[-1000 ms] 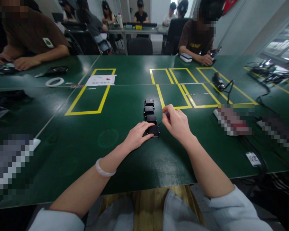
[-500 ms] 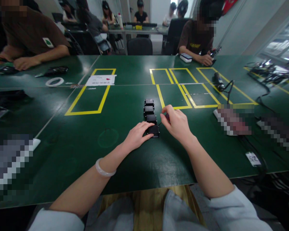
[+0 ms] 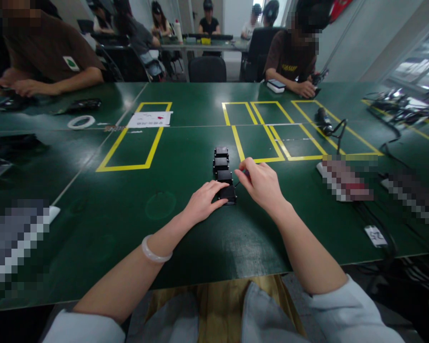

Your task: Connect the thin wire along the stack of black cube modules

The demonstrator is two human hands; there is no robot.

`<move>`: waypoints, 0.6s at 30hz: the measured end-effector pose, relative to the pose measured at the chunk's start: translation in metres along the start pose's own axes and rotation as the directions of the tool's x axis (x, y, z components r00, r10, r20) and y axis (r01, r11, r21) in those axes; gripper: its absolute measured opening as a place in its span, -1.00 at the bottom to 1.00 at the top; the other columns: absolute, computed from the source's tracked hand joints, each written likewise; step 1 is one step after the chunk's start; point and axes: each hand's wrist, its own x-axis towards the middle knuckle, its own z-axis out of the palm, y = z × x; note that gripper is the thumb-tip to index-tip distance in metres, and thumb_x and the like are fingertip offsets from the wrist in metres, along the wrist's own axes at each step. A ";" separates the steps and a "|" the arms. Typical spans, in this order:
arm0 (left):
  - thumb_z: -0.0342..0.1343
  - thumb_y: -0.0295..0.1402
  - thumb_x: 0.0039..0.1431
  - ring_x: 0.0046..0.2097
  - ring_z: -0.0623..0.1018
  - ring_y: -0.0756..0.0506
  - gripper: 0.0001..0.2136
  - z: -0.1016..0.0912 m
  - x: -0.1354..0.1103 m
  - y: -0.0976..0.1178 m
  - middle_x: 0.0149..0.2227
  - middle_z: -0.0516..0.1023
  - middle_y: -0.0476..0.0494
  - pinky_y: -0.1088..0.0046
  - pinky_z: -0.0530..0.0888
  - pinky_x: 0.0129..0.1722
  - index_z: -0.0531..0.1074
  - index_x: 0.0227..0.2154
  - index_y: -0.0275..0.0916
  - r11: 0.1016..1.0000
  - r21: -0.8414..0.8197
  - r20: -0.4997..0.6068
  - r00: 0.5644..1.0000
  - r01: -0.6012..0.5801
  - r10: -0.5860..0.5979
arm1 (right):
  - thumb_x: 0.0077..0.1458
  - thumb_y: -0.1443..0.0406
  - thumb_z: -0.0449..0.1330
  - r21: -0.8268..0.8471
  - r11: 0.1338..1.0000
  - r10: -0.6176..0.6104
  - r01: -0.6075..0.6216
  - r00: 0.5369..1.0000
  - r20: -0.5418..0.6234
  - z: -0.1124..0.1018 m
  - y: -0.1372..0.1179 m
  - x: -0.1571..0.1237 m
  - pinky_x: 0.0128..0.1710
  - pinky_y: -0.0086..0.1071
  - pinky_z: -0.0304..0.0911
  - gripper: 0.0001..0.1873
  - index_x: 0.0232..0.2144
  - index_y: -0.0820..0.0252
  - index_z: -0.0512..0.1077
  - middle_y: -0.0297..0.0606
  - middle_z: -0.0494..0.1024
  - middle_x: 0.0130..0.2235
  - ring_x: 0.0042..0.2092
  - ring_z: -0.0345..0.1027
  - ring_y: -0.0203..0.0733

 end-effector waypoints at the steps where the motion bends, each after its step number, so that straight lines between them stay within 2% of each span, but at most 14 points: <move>1: 0.04 -0.27 0.23 0.03 0.41 -0.17 -0.63 0.000 0.000 0.000 0.03 0.42 -0.14 0.25 0.37 0.03 0.28 0.10 -0.13 1.000 -0.001 0.001 1.000 -0.001 0.001 | 0.25 0.18 -0.05 -0.005 1.000 0.001 -0.001 1.000 -0.001 0.000 0.000 0.000 -0.34 -0.38 0.04 -0.78 -0.31 0.16 0.30 -0.32 0.47 -0.47 -0.46 0.25 -0.27; 6: 0.06 -0.26 0.23 0.04 0.41 -0.17 -0.62 0.000 0.000 0.000 0.02 0.42 -0.13 0.26 0.37 0.04 0.29 0.10 -0.12 1.000 -0.009 -0.006 1.000 -0.005 0.005 | 0.23 0.28 -0.07 -0.022 1.000 0.014 -0.014 1.000 0.002 0.001 0.000 0.000 -0.33 -0.38 0.05 -0.82 -0.28 0.17 0.31 -0.34 0.44 -0.50 -0.48 0.23 -0.28; 12: 0.05 -0.27 0.23 0.03 0.40 -0.18 -0.62 0.001 0.001 -0.001 0.03 0.42 -0.14 0.24 0.36 0.04 0.28 0.10 -0.12 1.000 -0.002 0.003 1.000 0.001 -0.001 | 0.24 0.21 -0.05 -0.012 1.000 0.007 -0.007 1.000 0.010 0.003 0.001 0.000 -0.33 -0.39 0.05 -0.80 -0.30 0.16 0.31 -0.35 0.43 -0.51 -0.48 0.22 -0.28; 18: 0.06 -0.26 0.23 0.02 0.41 -0.17 -0.62 0.000 0.001 0.000 0.02 0.42 -0.13 0.26 0.37 0.02 0.28 0.10 -0.13 1.000 -0.005 0.002 1.000 -0.002 0.002 | 0.24 0.24 -0.05 -0.003 1.000 -0.004 0.004 1.000 0.007 0.001 -0.001 0.000 -0.34 -0.40 0.04 -0.81 -0.29 0.17 0.31 -0.34 0.45 -0.50 -0.48 0.23 -0.29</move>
